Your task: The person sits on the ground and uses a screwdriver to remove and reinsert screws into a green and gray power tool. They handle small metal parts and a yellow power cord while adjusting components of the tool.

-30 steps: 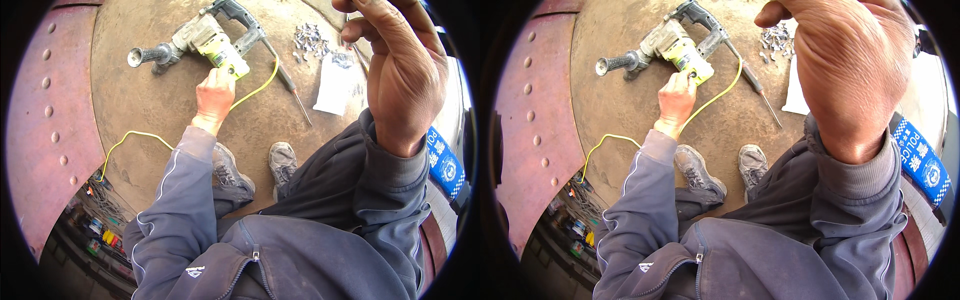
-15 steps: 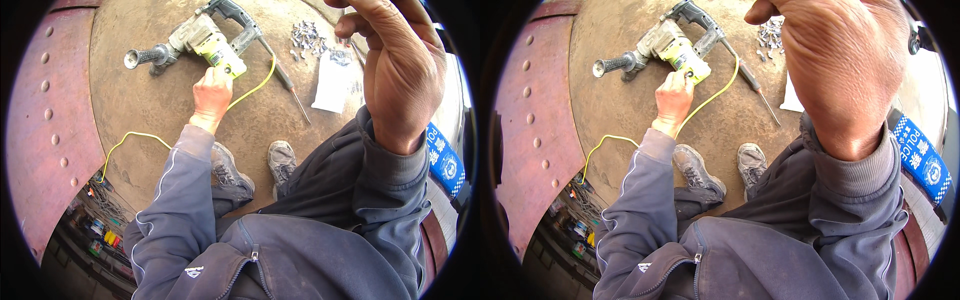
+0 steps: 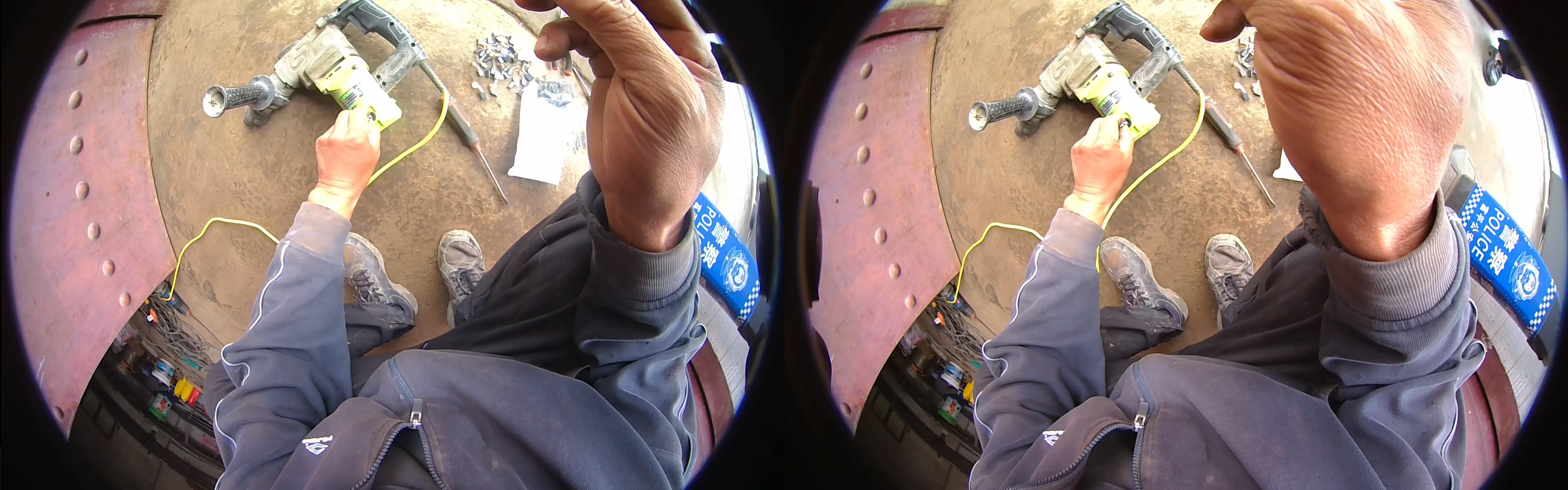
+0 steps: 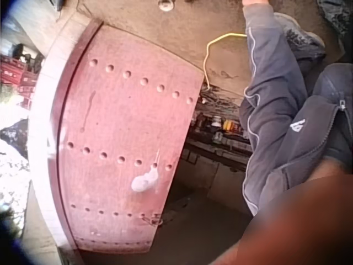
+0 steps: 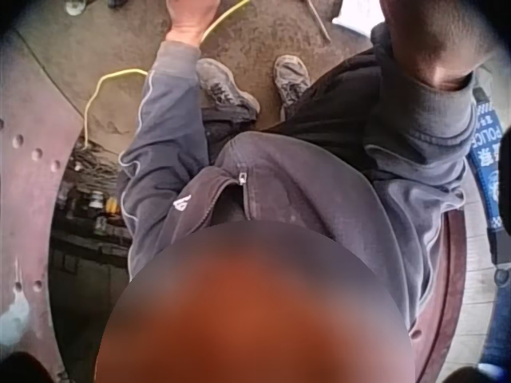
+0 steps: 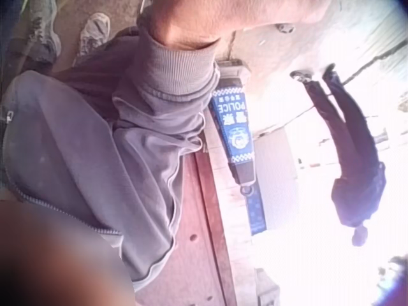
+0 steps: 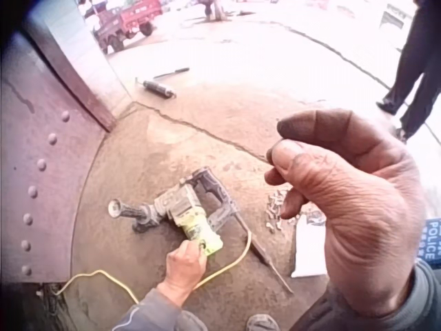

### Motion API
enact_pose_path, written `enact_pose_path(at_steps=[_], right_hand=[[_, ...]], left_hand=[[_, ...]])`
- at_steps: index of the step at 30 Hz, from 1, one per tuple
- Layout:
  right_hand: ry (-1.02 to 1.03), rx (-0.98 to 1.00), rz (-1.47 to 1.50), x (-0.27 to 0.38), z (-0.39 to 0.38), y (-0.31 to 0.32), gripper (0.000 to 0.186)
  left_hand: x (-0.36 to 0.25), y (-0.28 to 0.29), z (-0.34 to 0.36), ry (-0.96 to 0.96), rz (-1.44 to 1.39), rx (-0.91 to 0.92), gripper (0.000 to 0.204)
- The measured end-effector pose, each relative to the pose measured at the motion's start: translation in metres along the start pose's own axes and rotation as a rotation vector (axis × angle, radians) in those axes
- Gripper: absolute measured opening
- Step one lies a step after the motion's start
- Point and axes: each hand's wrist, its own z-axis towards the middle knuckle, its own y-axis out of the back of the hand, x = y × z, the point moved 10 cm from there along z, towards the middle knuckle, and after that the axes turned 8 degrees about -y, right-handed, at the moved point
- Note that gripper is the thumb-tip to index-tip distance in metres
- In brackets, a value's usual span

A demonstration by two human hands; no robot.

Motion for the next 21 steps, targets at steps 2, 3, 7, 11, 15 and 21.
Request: enact_pose_path(at_steps=[2, 3, 7, 11, 15, 21], right_hand=[[-0.002, -0.002, 0.003, 0.0, 0.0, 0.0, 0.027], [-0.004, -0.004, 0.004, 0.0, 0.0, 0.0, 0.027], [-0.005, -0.005, 0.015, 0.002, -0.001, 0.0, 0.027], [-0.006, -0.011, 0.019, 0.002, -0.001, 0.0, 0.027], [-0.009, -0.012, 0.028, 0.003, -0.002, 0.0, 0.026], [-0.014, -0.021, 0.039, 0.009, -0.002, -0.001, 0.025]], left_hand=[[0.003, 0.0, -0.002, 0.04, -0.012, 0.005, 0.017], [0.005, 0.001, -0.003, 0.059, -0.017, 0.008, 0.016], [0.01, -0.001, -0.006, 0.027, -0.024, -0.004, 0.024], [0.009, -0.001, -0.004, 0.053, -0.032, 0.009, 0.021], [0.008, 0.002, 0.003, 0.091, -0.016, 0.013, 0.013], [0.009, 0.001, 0.009, 0.156, -0.008, 0.103, 0.015]])
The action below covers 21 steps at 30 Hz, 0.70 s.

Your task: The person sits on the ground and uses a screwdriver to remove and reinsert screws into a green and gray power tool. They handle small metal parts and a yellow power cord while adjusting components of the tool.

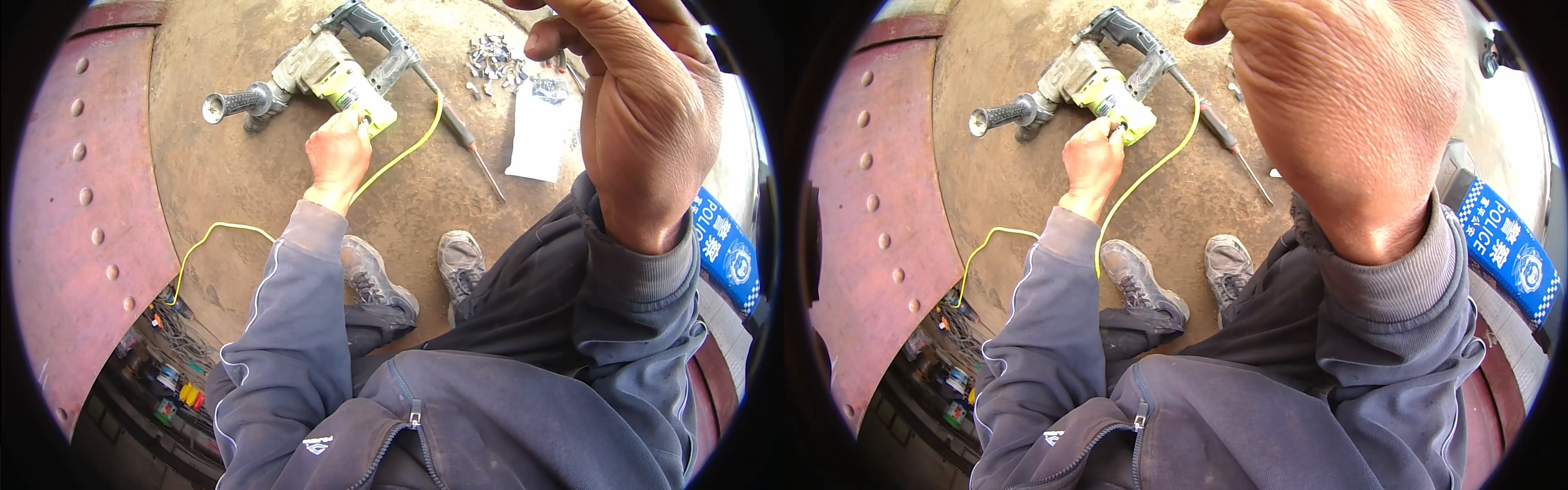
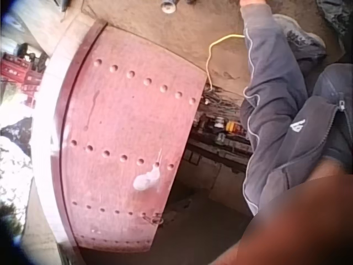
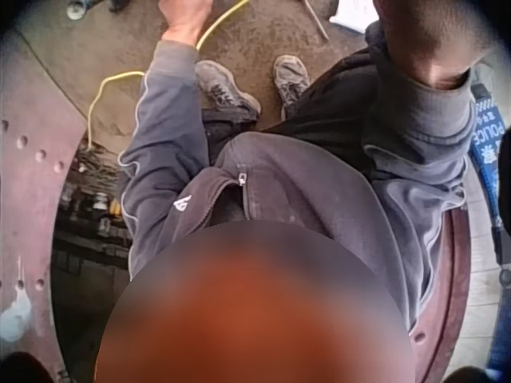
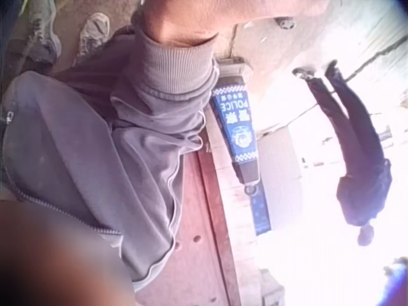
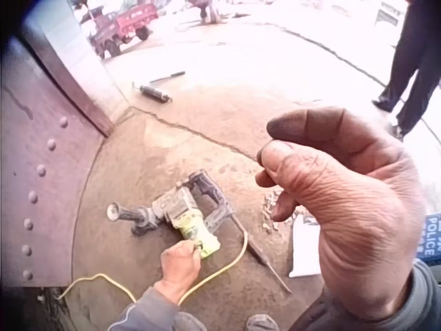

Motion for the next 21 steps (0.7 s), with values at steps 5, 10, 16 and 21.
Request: enact_pose_path(at_steps=[5, 10, 16, 21], right_hand=[[-0.011, -0.006, 0.018, 0.002, 0.0, -0.004, 0.025], [-0.02, -0.019, 0.019, 0.003, 0.002, -0.008, 0.024], [-0.006, 0.04, 0.104, -0.006, 0.01, -0.01, 0.024], [-0.006, 0.003, 0.109, -0.009, 0.01, -0.012, 0.023]], left_hand=[[0.006, -0.001, -0.006, 0.02, -0.061, 0.0, 0.021], [0.002, 0.002, -0.009, 0.021, -0.135, 0.002, 0.029], [-0.003, 0.006, -0.01, -0.105, -0.062, -0.07, 0.029], [0.003, 0.008, -0.012, -0.081, -0.116, -0.128, 0.018]])
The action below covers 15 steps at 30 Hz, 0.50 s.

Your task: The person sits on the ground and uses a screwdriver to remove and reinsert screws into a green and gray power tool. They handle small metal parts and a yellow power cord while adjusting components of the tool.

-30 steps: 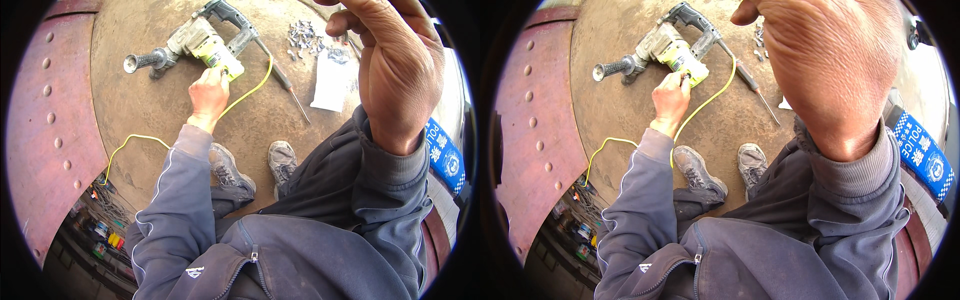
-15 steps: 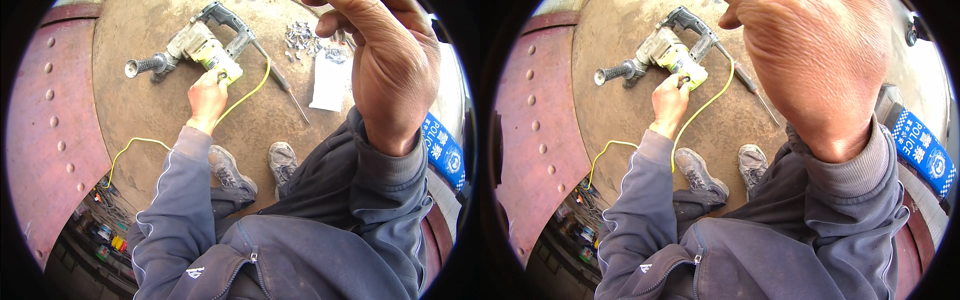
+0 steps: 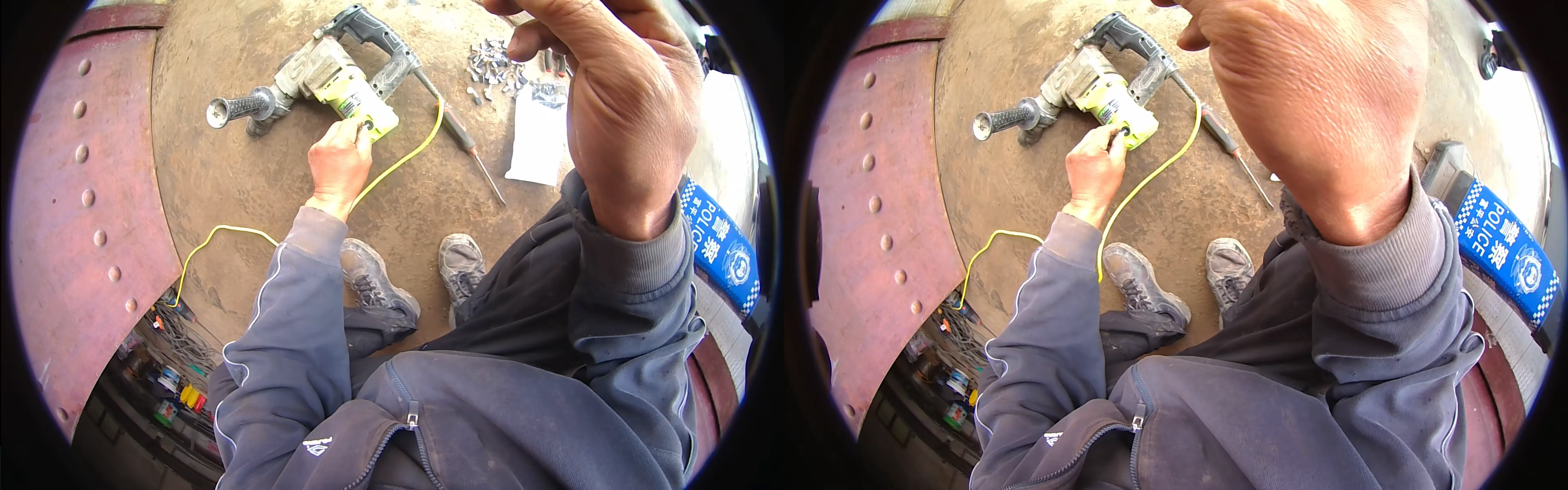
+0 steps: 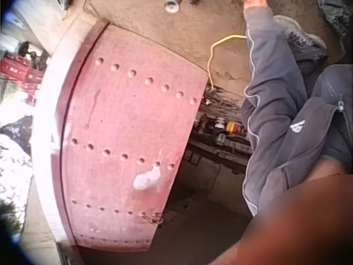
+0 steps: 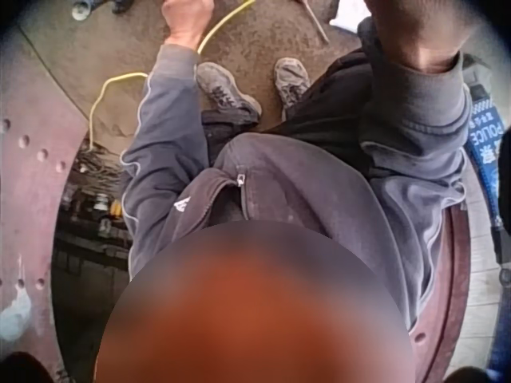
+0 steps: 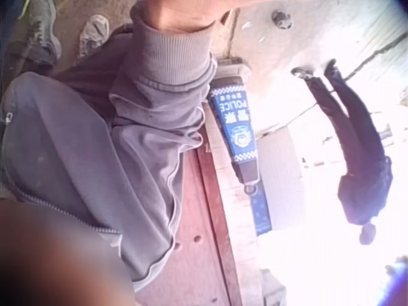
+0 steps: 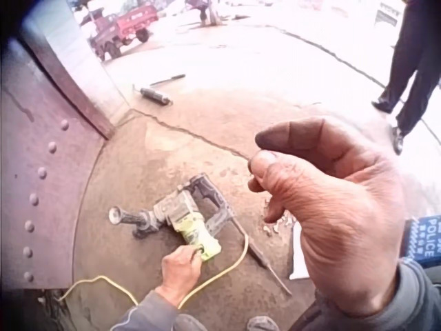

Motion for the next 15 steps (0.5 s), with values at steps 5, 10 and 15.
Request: enact_pose_path(at_steps=[5, 10, 15], right_hand=[[-0.014, -0.011, -0.028, -0.001, 0.003, 0.0, 0.023], [-0.035, -0.036, -0.059, 0.0, 0.004, -0.004, 0.023], [-0.009, -0.089, -0.184, 0.006, 0.002, -0.009, 0.023]], left_hand=[[0.013, -0.006, -0.002, 0.176, -0.053, 0.051, 0.015], [0.018, -0.008, -0.007, 0.243, -0.061, 0.056, 0.016], [0.01, -0.003, -0.003, 0.157, -0.065, -0.018, 0.016]])
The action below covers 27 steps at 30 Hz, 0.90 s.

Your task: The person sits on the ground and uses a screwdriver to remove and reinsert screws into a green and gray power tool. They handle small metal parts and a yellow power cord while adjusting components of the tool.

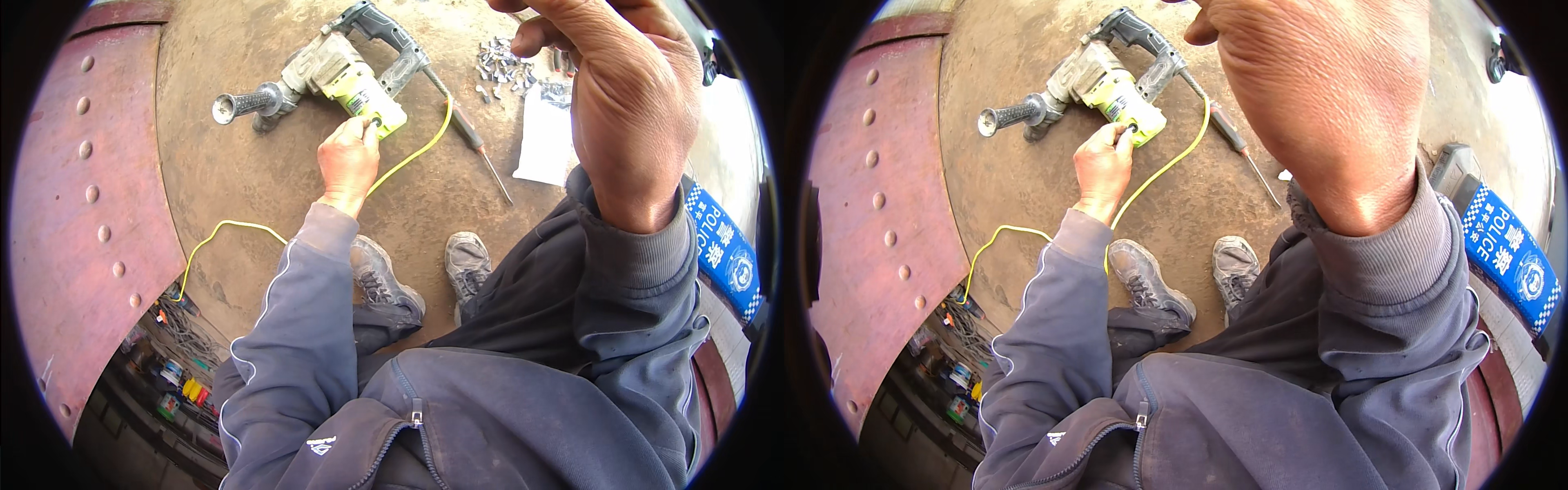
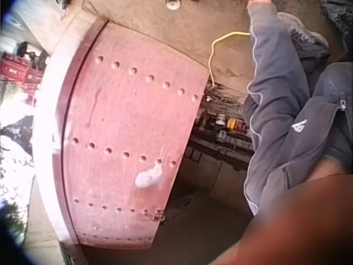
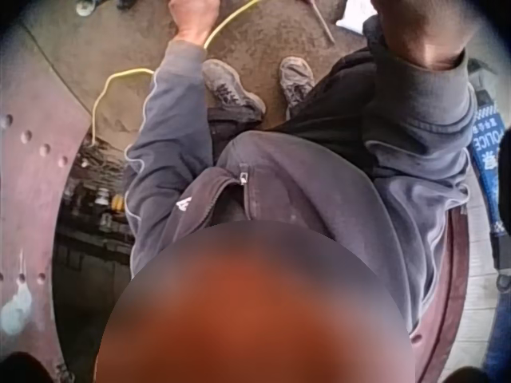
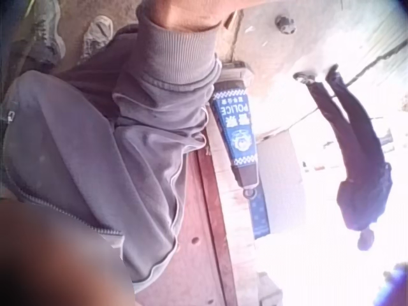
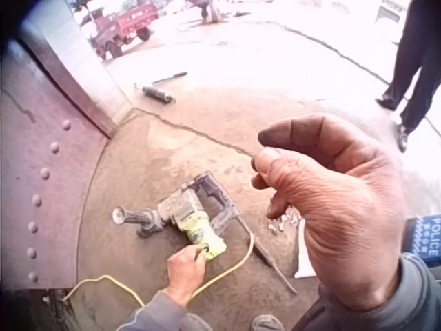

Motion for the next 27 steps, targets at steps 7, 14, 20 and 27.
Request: enact_pose_path(at_steps=[7, 14, 20, 27], right_hand=[[0.024, 0.092, 0.166, -0.013, 0.009, 0.004, 0.023], [-0.008, 0.14, 0.23, -0.016, 0.01, 0.001, 0.022], [-0.055, 0.083, 0.101, -0.006, 0.004, -0.006, 0.021], [-0.053, 0.105, 0.124, -0.011, 0.006, -0.01, 0.02]], left_hand=[[0.0, 0.0, 0.0, -0.056, 0.005, -0.026, 0.01], [-0.008, 0.0, 0.004, -0.139, 0.053, -0.003, 0.009], [-0.017, -0.001, 0.008, -0.255, 0.065, 0.03, 0.013], [-0.014, -0.004, 0.003, -0.26, 0.098, 0.066, 0.012]])
